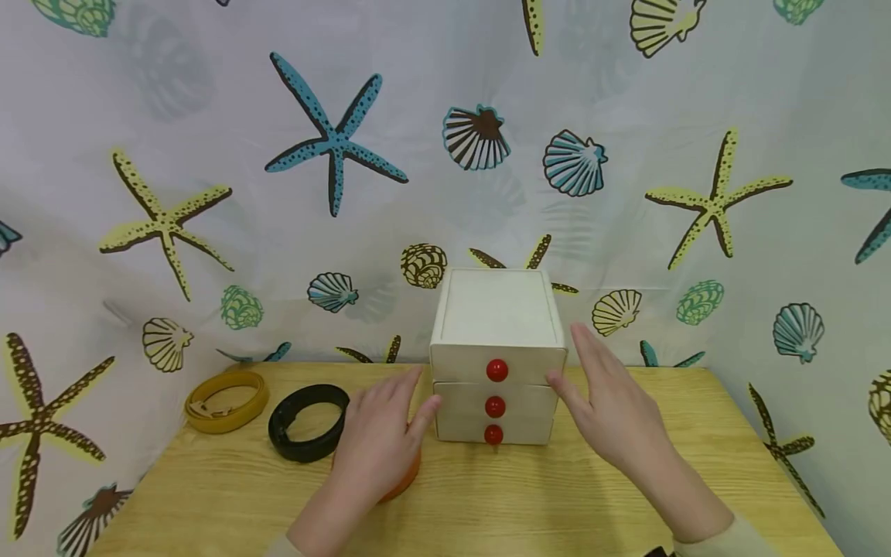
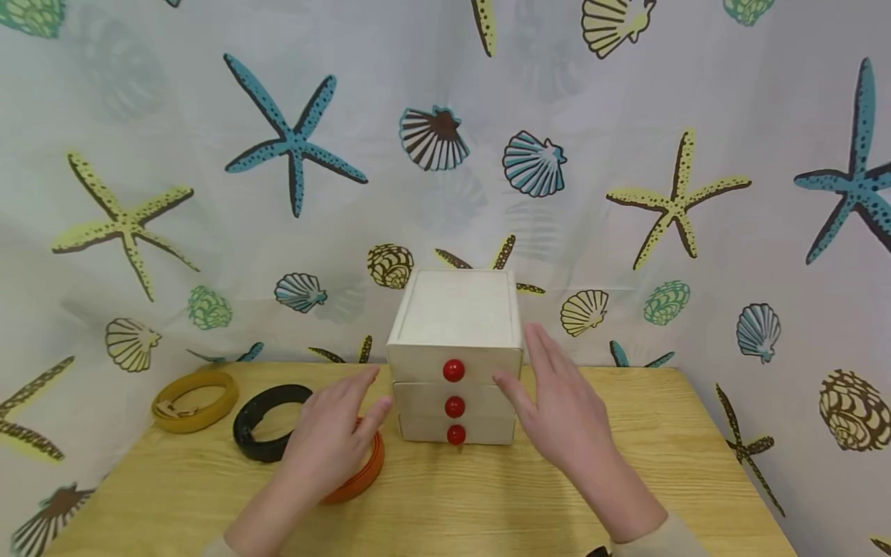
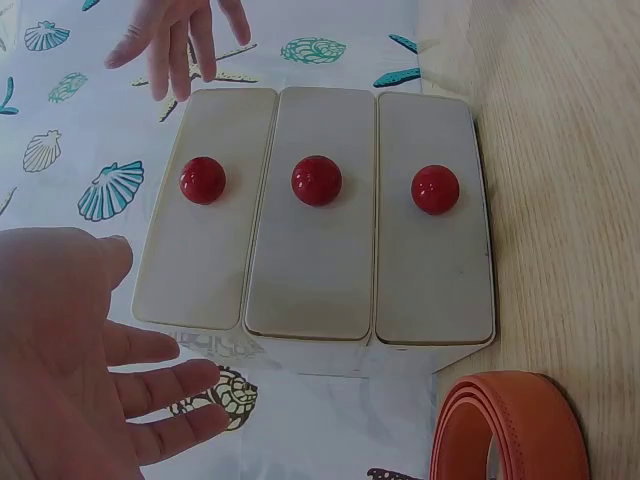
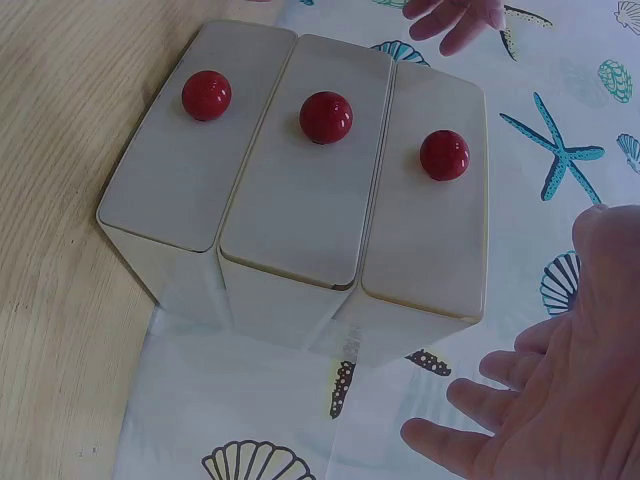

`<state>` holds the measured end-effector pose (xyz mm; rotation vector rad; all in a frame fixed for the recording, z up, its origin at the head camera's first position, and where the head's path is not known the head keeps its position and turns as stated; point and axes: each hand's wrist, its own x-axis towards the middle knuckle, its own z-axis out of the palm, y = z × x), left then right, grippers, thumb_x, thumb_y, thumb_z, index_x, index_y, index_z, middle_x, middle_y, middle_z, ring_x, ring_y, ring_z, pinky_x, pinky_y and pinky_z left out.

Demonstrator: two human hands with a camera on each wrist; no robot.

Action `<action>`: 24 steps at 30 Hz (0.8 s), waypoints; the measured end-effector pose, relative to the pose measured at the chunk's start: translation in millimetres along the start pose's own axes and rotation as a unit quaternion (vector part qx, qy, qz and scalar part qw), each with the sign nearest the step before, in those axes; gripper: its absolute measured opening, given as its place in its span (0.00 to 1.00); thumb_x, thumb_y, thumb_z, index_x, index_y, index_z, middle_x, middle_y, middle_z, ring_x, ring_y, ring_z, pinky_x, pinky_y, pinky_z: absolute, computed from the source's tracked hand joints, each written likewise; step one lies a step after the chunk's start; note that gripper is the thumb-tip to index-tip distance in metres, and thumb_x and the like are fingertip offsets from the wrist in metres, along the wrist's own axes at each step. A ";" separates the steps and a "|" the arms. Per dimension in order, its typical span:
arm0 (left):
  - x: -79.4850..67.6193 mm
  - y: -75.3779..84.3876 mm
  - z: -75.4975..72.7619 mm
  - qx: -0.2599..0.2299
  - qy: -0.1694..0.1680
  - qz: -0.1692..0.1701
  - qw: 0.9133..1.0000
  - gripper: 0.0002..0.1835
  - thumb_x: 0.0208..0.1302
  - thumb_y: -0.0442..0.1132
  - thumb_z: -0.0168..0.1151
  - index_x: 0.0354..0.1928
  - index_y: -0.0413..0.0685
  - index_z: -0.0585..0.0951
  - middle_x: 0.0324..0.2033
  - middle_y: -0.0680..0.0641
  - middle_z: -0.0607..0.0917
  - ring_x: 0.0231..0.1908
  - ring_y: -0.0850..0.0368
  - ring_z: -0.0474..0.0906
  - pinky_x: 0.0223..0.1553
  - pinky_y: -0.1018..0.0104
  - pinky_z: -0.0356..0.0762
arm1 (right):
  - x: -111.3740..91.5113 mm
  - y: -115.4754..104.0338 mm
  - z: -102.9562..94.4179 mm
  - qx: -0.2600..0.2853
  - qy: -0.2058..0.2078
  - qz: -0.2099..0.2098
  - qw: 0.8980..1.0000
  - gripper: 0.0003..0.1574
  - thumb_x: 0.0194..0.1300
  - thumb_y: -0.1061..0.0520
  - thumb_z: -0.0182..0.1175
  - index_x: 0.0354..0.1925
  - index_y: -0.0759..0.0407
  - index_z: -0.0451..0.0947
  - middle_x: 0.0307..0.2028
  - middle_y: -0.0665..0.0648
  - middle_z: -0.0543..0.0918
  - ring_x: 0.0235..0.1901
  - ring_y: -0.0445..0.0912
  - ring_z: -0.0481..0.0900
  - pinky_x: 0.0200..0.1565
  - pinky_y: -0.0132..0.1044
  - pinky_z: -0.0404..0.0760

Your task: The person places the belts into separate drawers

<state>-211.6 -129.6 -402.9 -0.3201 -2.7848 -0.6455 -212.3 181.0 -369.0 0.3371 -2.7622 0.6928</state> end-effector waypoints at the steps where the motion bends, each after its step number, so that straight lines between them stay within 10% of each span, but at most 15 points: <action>1: -0.6 0.8 -0.1 -0.003 0.006 -0.001 1.000 0.35 0.86 0.58 0.57 0.80 0.41 0.72 0.72 0.37 0.80 0.75 0.34 0.71 0.76 0.26 0.56 | 1.7 -0.8 -0.5 0.006 -0.002 0.000 1.000 0.53 0.87 0.29 0.47 0.91 0.52 0.42 0.88 0.60 0.50 0.84 0.64 0.55 0.67 0.76 0.71; 13: -0.6 10.9 4.2 -0.051 0.012 -0.017 0.998 0.26 0.84 0.56 0.62 0.67 0.43 0.82 0.38 0.54 0.84 0.34 0.57 0.77 0.42 0.53 0.79 | 23.7 -4.7 -0.5 0.072 -0.009 -0.015 0.997 0.50 0.89 0.31 0.43 0.90 0.57 0.44 0.87 0.65 0.52 0.83 0.67 0.55 0.71 0.77 0.65; 24: -1.5 23.3 8.1 -0.122 -0.013 -0.033 0.992 0.26 0.85 0.58 0.59 0.69 0.46 0.80 0.52 0.49 0.90 0.49 0.50 0.87 0.52 0.45 0.86 | 44.0 0.2 -3.0 0.158 -0.035 -0.004 0.987 0.47 0.91 0.34 0.41 0.90 0.60 0.45 0.87 0.68 0.51 0.85 0.67 0.48 0.79 0.70 0.52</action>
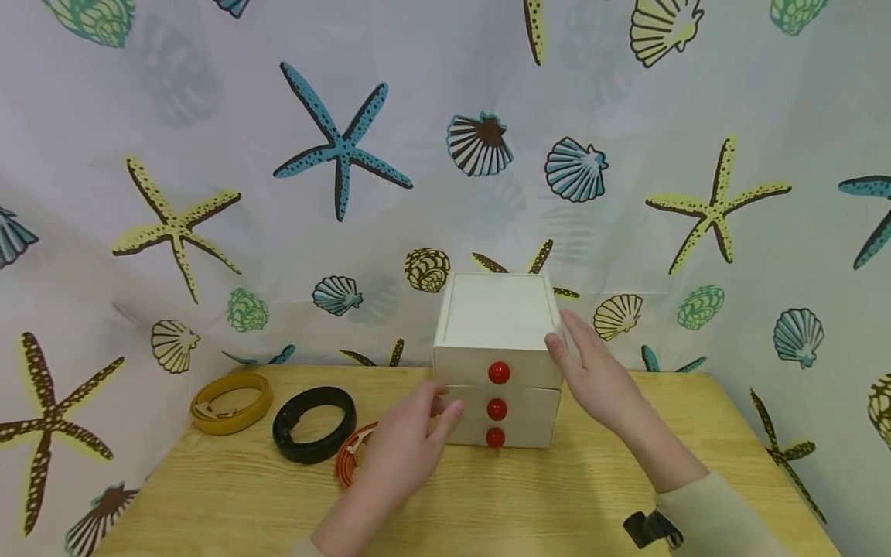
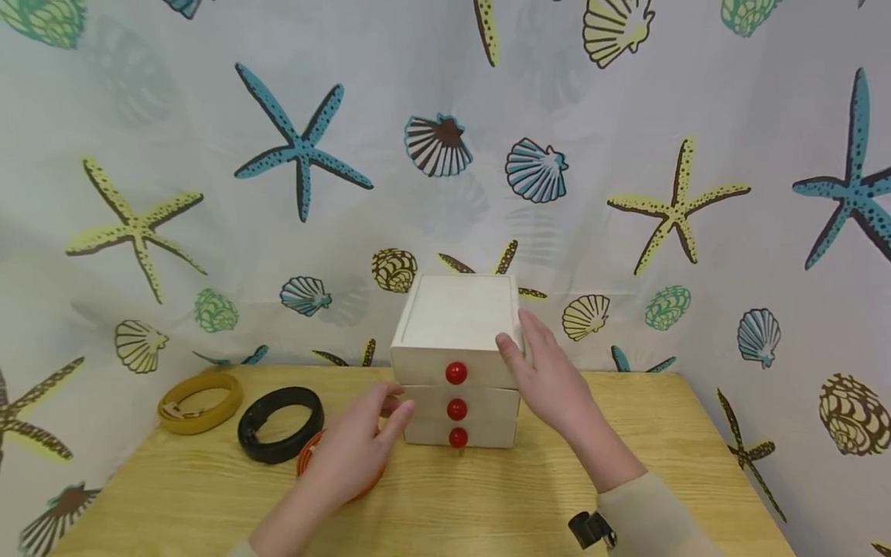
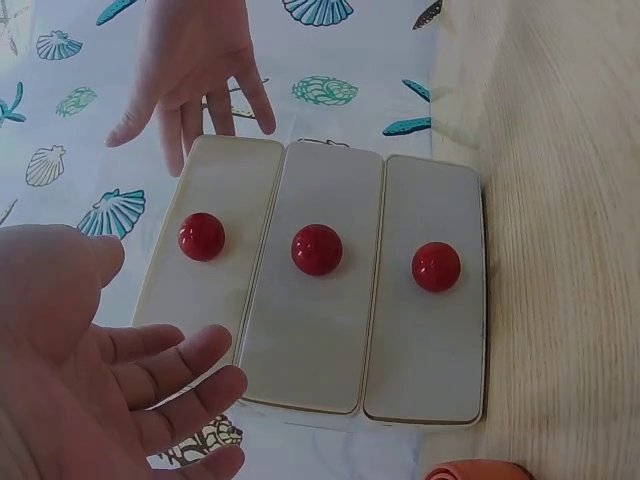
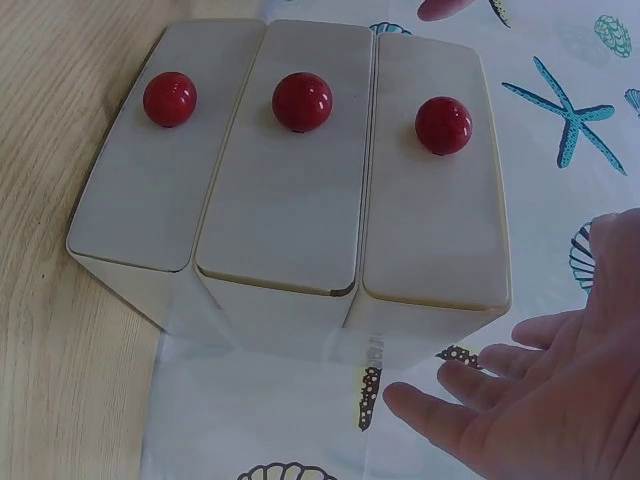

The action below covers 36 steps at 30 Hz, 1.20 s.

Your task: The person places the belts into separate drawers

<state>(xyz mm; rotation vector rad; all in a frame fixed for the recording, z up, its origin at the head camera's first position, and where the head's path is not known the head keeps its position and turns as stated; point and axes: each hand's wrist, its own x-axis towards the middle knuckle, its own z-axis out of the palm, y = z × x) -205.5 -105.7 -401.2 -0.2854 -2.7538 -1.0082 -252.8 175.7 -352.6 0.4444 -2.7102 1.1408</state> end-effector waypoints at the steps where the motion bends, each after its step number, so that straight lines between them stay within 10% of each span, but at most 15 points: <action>1: 0.2 0.8 0.8 -0.012 -0.004 -0.001 1.000 0.27 0.86 0.59 0.58 0.70 0.46 0.80 0.53 0.48 0.90 0.50 0.50 0.87 0.53 0.45 0.86 | 1.4 0.1 -0.4 0.009 -0.001 0.000 1.000 0.47 0.91 0.34 0.41 0.90 0.60 0.46 0.87 0.68 0.51 0.85 0.67 0.47 0.79 0.70 0.51; 16: 3.2 6.7 19.0 -0.256 -0.058 -0.032 0.964 0.28 0.89 0.60 0.50 0.70 0.45 0.78 0.49 0.47 0.88 0.57 0.48 0.84 0.62 0.39 0.80 | 30.1 1.1 -1.3 0.103 -0.037 0.050 0.993 0.56 0.87 0.24 0.37 0.90 0.58 0.42 0.88 0.68 0.45 0.84 0.68 0.51 0.79 0.71 0.53; 36: 12.3 19.2 38.6 -0.334 -0.057 -0.045 0.940 0.26 0.89 0.57 0.51 0.66 0.40 0.78 0.47 0.45 0.89 0.50 0.48 0.83 0.60 0.44 0.77 | 60.9 -4.1 4.3 0.126 -0.040 0.089 0.987 0.58 0.86 0.24 0.38 0.89 0.63 0.41 0.88 0.68 0.44 0.87 0.64 0.39 0.83 0.63 0.42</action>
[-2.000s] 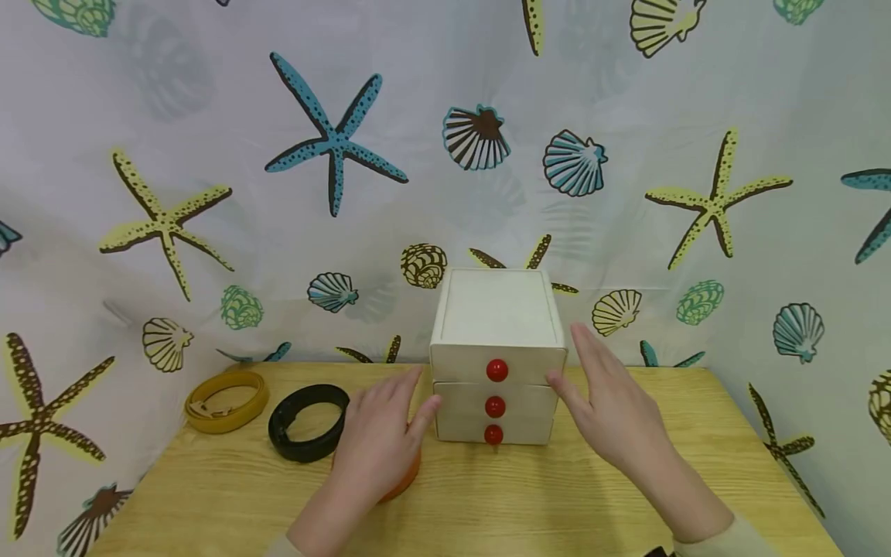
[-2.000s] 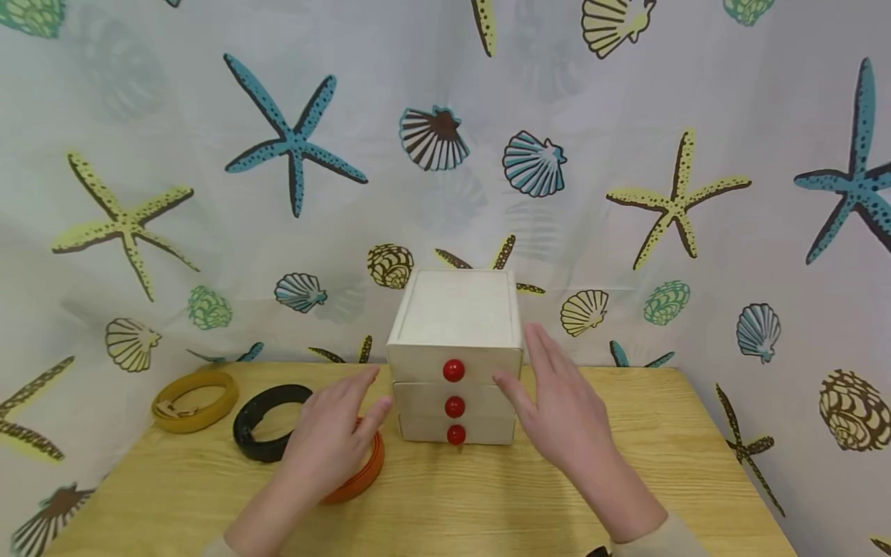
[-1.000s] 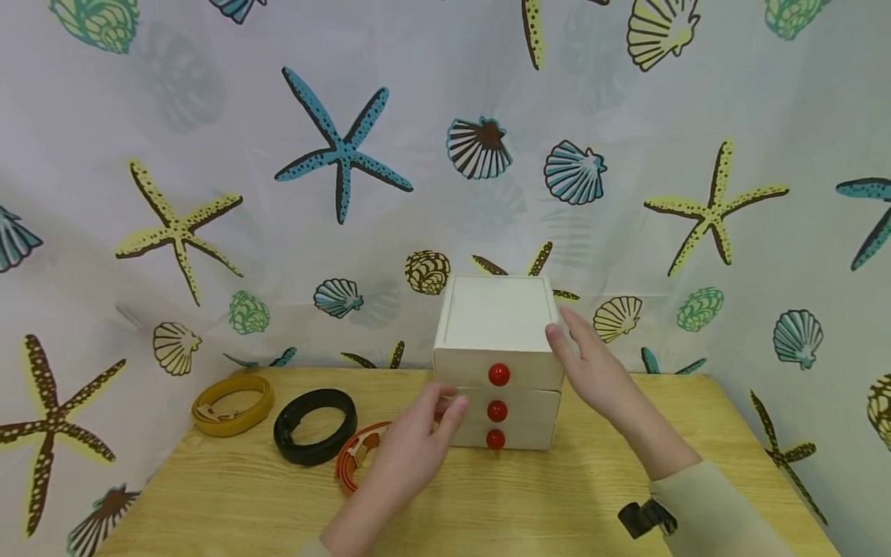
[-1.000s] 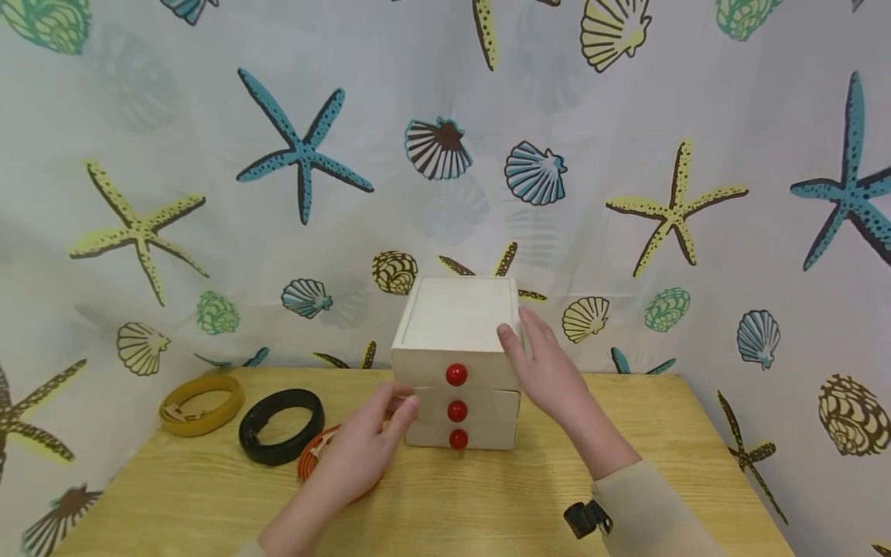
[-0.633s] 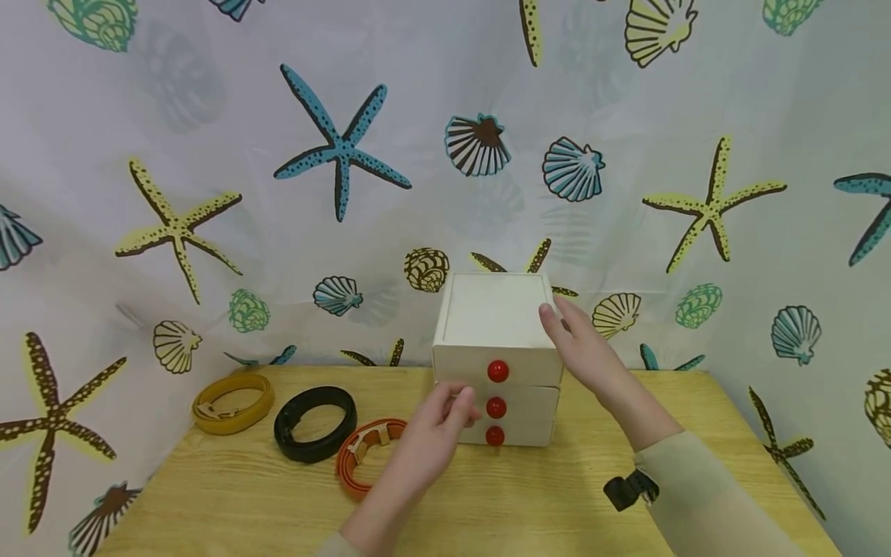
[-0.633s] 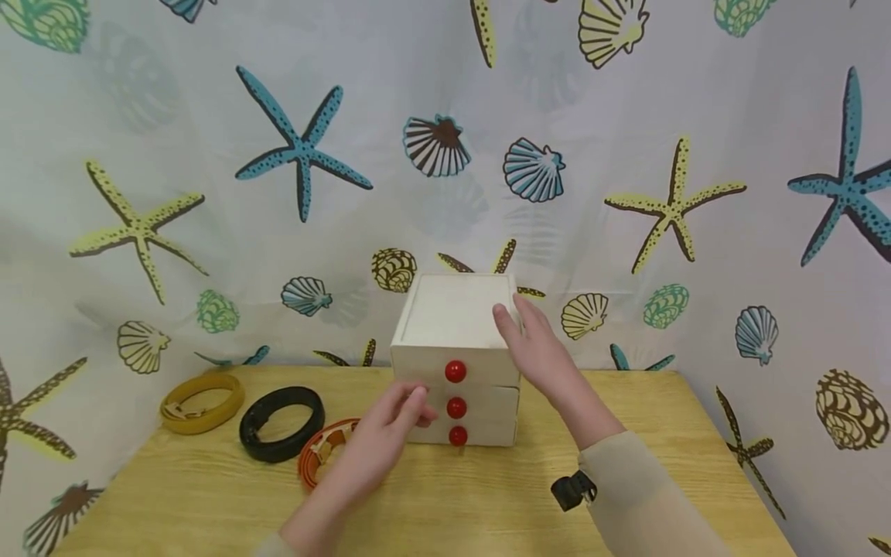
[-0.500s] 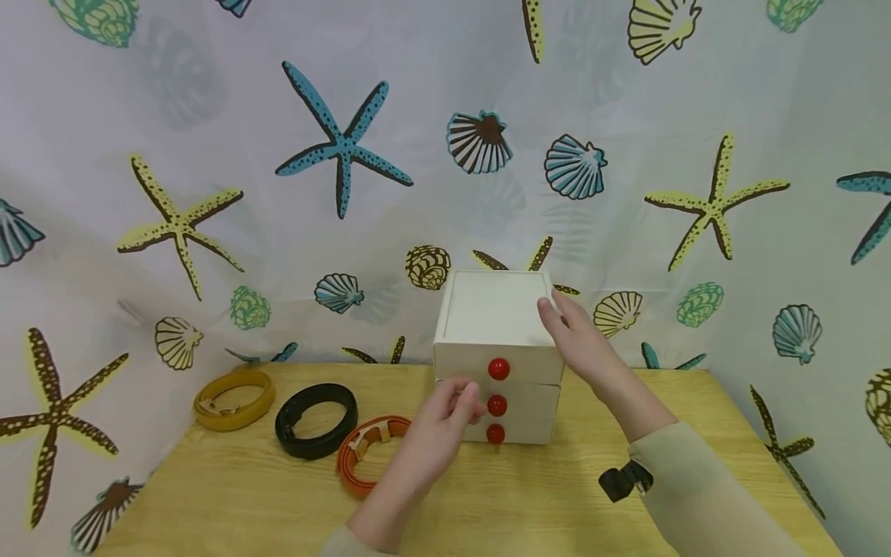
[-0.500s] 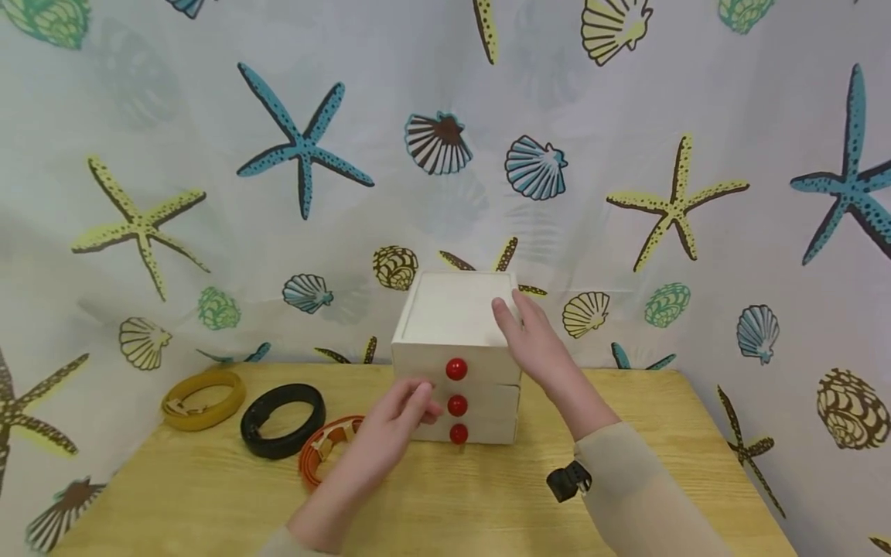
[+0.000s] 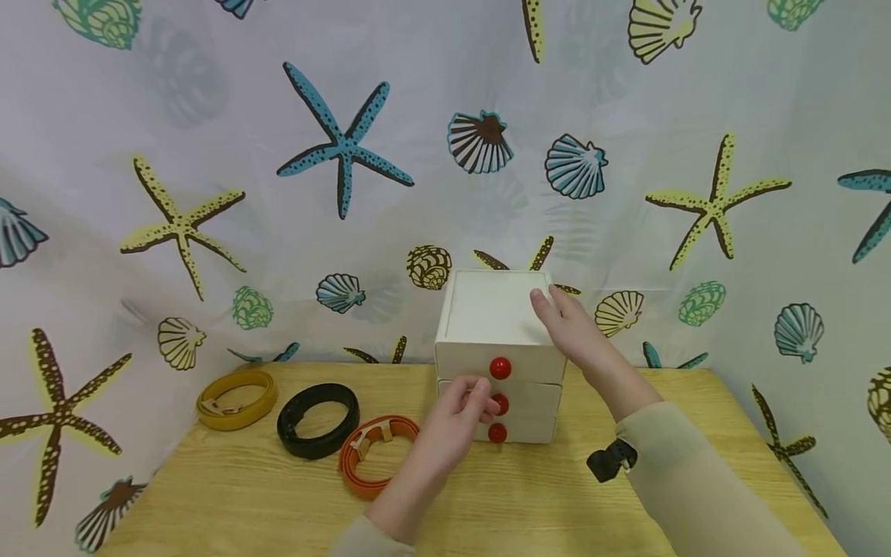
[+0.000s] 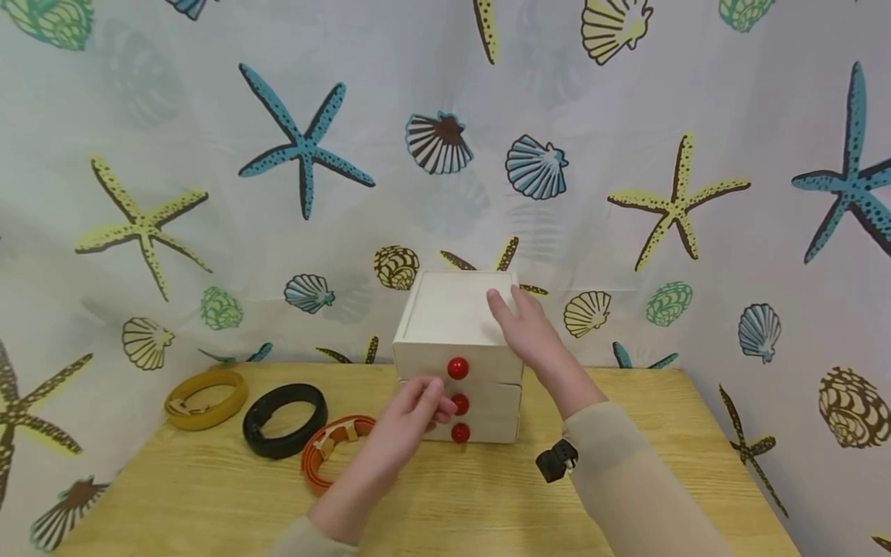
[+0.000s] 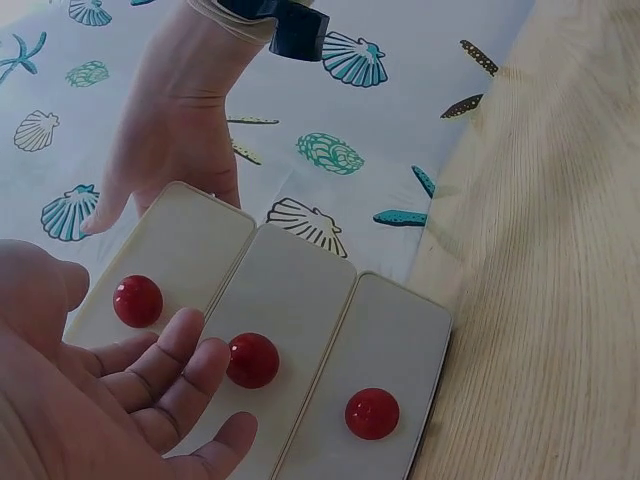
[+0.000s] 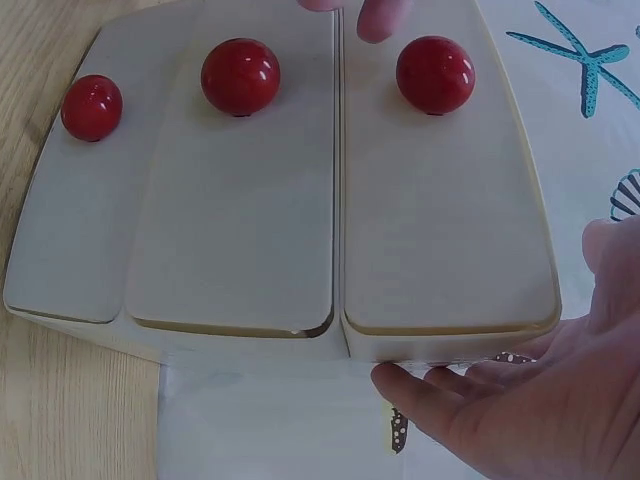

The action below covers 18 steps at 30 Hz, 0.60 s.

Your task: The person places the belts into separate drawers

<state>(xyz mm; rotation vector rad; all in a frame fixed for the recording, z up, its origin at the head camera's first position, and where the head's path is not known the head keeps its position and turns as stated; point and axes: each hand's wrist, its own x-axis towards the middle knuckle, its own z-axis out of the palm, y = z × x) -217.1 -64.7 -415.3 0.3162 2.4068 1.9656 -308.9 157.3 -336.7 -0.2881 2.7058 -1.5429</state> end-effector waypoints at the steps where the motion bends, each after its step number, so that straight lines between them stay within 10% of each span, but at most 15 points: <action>1: 0.1 0.1 0.6 -0.001 0.001 0.001 1.000 0.26 0.89 0.56 0.51 0.65 0.40 0.78 0.46 0.44 0.89 0.50 0.48 0.83 0.60 0.44 0.77 | 0.3 -0.2 0.5 0.000 0.000 0.002 1.000 0.59 0.86 0.24 0.38 0.89 0.63 0.41 0.88 0.68 0.44 0.87 0.64 0.39 0.83 0.63 0.42; 18: 5.3 2.7 6.2 -0.002 0.004 -0.007 1.000 0.26 0.89 0.58 0.50 0.64 0.42 0.79 0.45 0.46 0.88 0.50 0.50 0.85 0.60 0.44 0.74 | 14.5 2.1 7.7 0.001 0.010 0.029 1.000 0.59 0.86 0.25 0.39 0.89 0.64 0.39 0.88 0.69 0.40 0.87 0.63 0.36 0.83 0.61 0.40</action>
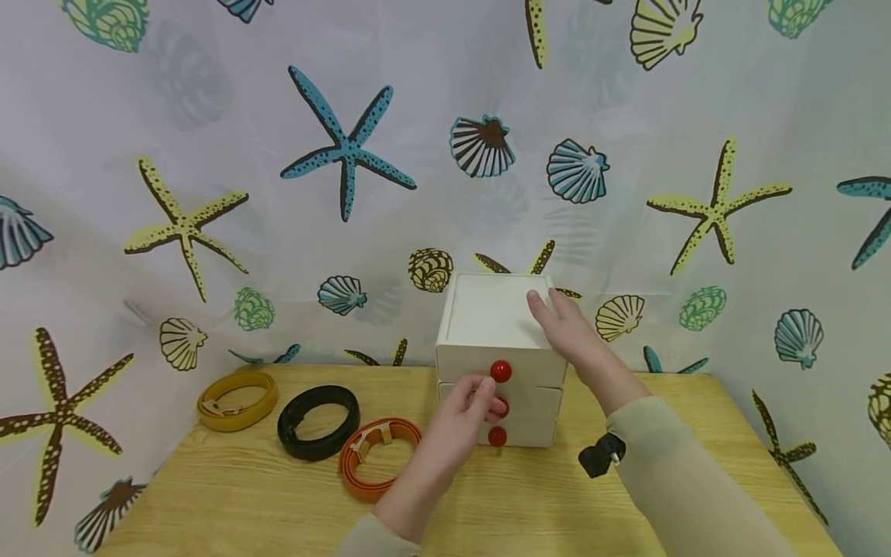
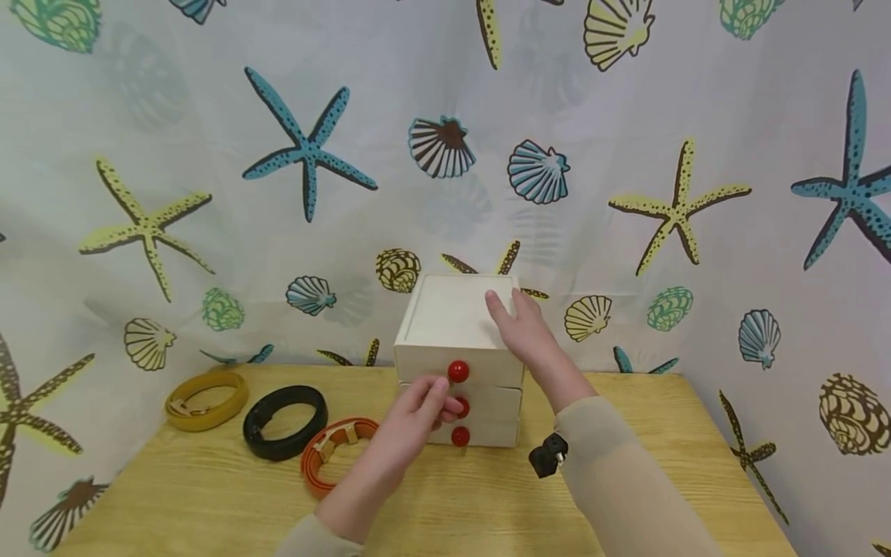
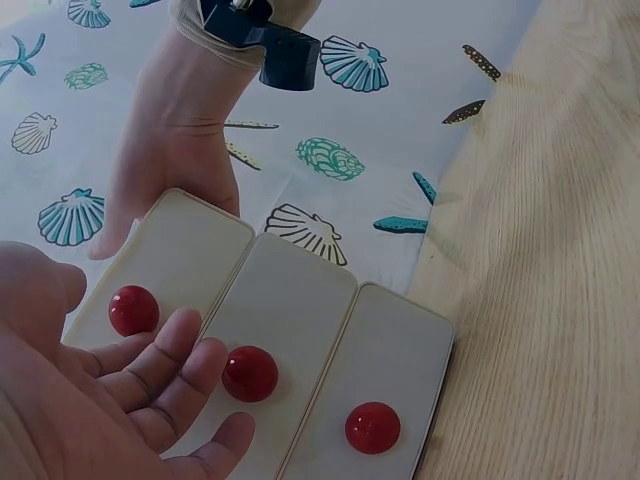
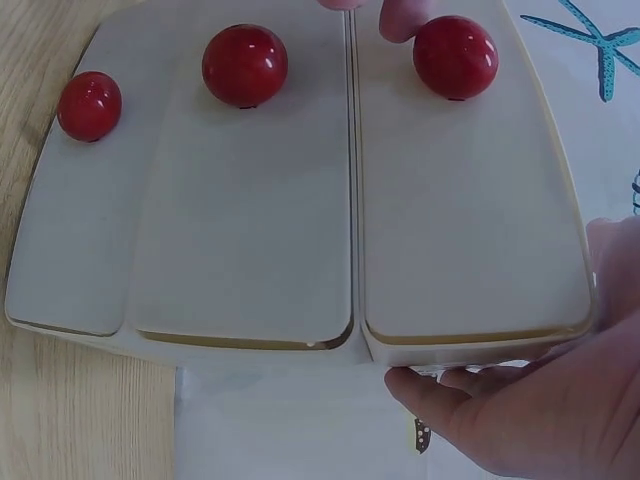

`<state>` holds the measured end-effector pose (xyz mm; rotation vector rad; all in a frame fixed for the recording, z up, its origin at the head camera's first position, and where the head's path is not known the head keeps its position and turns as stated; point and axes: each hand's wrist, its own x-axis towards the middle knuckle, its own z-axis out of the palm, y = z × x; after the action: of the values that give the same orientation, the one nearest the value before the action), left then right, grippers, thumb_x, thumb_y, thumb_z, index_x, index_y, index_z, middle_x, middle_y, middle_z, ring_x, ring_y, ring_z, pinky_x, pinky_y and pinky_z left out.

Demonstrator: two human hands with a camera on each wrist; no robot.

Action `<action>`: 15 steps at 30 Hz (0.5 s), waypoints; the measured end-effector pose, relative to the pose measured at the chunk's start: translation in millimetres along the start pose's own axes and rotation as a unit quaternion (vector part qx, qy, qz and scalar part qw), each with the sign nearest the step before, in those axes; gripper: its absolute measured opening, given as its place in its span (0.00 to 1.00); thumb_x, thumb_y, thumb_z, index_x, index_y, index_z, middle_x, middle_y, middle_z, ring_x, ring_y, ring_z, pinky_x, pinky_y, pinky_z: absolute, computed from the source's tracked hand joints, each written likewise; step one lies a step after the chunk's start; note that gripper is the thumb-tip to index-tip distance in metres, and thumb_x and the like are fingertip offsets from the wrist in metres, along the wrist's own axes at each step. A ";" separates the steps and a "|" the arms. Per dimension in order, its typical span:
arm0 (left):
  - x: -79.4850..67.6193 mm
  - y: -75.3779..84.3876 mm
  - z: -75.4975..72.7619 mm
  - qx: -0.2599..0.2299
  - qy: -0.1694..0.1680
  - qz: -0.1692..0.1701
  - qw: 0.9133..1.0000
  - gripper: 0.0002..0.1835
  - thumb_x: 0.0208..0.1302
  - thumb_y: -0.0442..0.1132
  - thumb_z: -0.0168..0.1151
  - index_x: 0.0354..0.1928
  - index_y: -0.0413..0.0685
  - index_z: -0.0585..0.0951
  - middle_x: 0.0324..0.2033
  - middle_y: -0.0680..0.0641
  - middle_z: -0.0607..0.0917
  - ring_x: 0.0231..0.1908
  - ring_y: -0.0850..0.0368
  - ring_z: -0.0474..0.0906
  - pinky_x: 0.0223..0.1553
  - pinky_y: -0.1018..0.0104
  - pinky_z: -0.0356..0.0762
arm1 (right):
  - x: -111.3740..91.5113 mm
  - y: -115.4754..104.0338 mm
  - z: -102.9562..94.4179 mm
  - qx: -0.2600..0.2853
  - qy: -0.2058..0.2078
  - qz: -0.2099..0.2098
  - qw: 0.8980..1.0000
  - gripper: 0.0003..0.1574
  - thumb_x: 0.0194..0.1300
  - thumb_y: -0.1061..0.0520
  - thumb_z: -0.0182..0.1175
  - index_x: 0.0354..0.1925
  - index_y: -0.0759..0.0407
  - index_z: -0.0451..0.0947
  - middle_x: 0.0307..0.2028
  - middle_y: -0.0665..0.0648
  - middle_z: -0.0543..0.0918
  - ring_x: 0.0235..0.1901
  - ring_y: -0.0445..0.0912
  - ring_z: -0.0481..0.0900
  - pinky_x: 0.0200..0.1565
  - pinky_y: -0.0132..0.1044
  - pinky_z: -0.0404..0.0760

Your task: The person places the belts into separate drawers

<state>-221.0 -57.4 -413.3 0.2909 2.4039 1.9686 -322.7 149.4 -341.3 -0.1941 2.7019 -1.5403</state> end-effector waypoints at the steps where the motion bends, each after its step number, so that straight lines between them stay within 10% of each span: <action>1: 0.3 -0.2 0.1 0.000 0.000 0.000 1.000 0.26 0.89 0.58 0.50 0.64 0.41 0.79 0.45 0.46 0.88 0.50 0.50 0.84 0.60 0.44 0.74 | 0.7 0.4 0.3 0.001 -0.001 0.002 1.000 0.59 0.86 0.25 0.39 0.89 0.64 0.39 0.88 0.69 0.40 0.87 0.63 0.36 0.83 0.61 0.40; 15: 5.1 -2.9 -0.5 0.001 -0.004 -0.001 1.000 0.26 0.89 0.58 0.50 0.63 0.42 0.80 0.44 0.48 0.87 0.50 0.51 0.84 0.61 0.44 0.74 | 27.3 25.4 6.3 0.015 0.016 -0.004 1.000 0.70 0.77 0.16 0.43 0.89 0.63 0.38 0.88 0.67 0.39 0.87 0.61 0.35 0.84 0.59 0.39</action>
<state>-226.5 -57.6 -415.5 0.2952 2.4002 1.9620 -351.7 153.5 -365.2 -0.1819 2.7024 -1.5993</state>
